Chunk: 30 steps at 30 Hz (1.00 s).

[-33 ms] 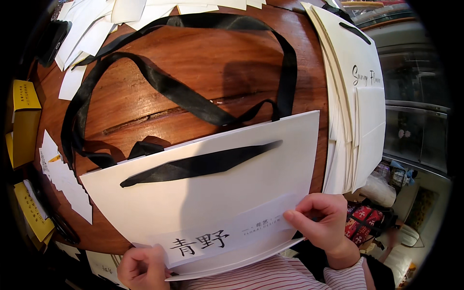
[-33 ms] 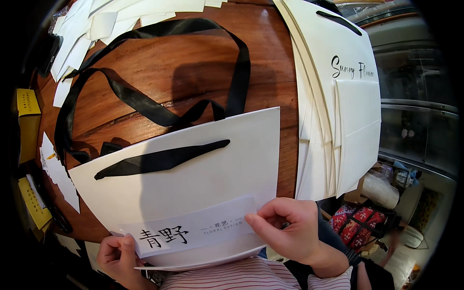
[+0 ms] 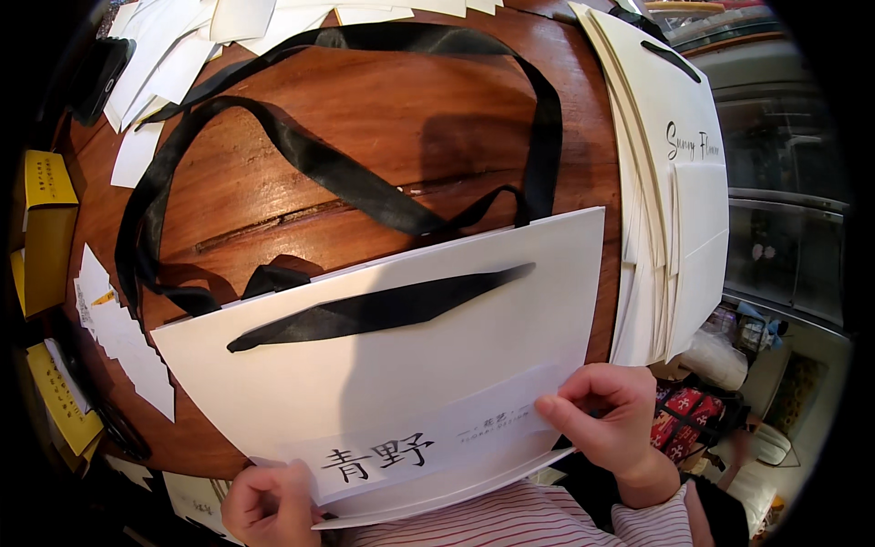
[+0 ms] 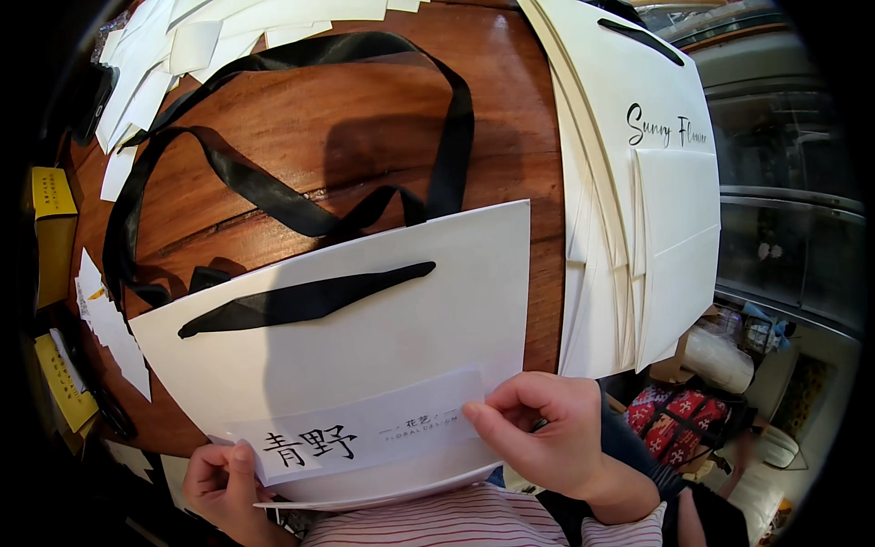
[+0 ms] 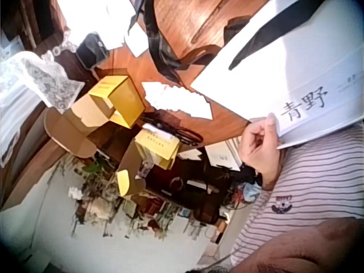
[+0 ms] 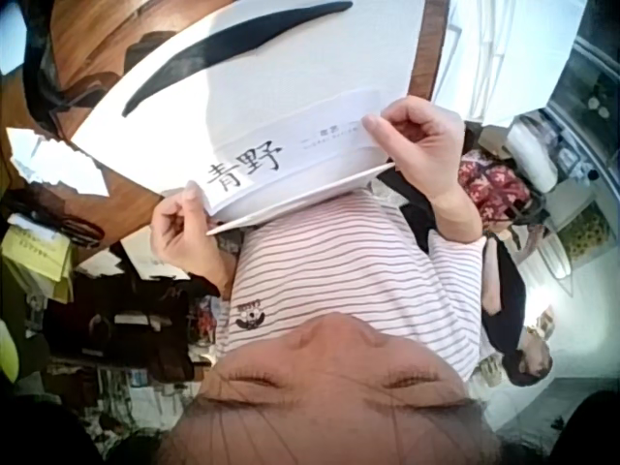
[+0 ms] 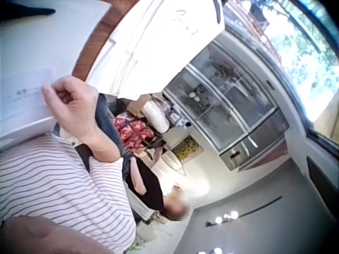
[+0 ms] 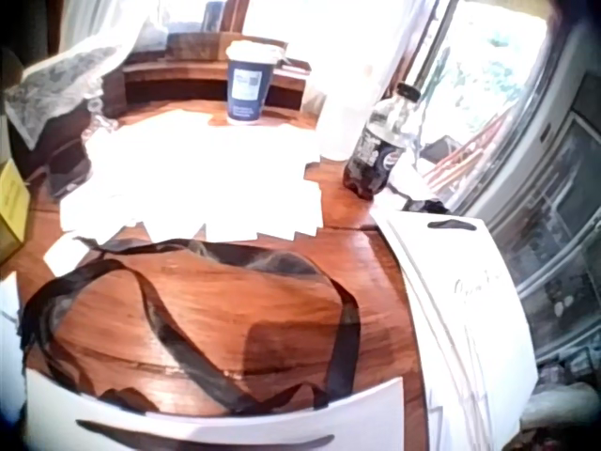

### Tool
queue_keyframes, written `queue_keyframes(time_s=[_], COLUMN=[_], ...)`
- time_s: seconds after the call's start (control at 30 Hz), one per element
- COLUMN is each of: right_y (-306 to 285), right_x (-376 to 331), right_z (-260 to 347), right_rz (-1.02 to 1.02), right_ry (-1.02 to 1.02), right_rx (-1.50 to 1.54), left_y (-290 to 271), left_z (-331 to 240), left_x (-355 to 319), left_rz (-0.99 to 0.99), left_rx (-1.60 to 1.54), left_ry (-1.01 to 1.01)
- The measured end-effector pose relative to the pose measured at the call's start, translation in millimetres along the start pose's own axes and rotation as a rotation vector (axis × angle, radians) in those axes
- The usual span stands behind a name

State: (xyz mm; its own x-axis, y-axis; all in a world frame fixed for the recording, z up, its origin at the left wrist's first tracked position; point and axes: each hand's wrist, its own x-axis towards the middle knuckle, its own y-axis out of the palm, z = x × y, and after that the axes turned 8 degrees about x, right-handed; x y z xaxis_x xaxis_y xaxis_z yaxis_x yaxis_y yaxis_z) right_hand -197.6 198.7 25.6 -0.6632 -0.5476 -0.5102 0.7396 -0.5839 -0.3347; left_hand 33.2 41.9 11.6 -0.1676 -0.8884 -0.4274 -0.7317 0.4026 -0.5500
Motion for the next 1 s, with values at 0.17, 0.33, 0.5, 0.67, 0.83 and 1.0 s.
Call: queue_keyframes(time_s=[0.17, 0.33, 0.5, 0.67, 0.83, 1.0], right_y=[-1, -3, -2, -2, -2, -4], right_x=[1, 1, 4, 4, 7, 7], right_z=[0, 1, 4, 7, 9, 6], right_rz=[0.013, 0.016, 0.031, 0.031, 0.062, 0.028], right_ry=[-0.041, -0.043, -0.079, -0.089, -0.135, -0.155], right_rx=[-0.059, -0.054, -0.112, -0.174, -0.244, -0.242], left_y=[-1, 0, -1, 5, 5, 9], left_z=[1, -1, -1, 9, 11, 15], left_x=[-1, 0, -1, 1, -1, 7], left_rz=[-0.024, -0.031, -0.057, -0.071, -0.084, -0.052], left_rx=[0.0, -0.008, -0.019, -0.029, -0.041, -0.078], left_ry=[0.0, 0.009, 0.008, 0.019, 0.02, 0.069])
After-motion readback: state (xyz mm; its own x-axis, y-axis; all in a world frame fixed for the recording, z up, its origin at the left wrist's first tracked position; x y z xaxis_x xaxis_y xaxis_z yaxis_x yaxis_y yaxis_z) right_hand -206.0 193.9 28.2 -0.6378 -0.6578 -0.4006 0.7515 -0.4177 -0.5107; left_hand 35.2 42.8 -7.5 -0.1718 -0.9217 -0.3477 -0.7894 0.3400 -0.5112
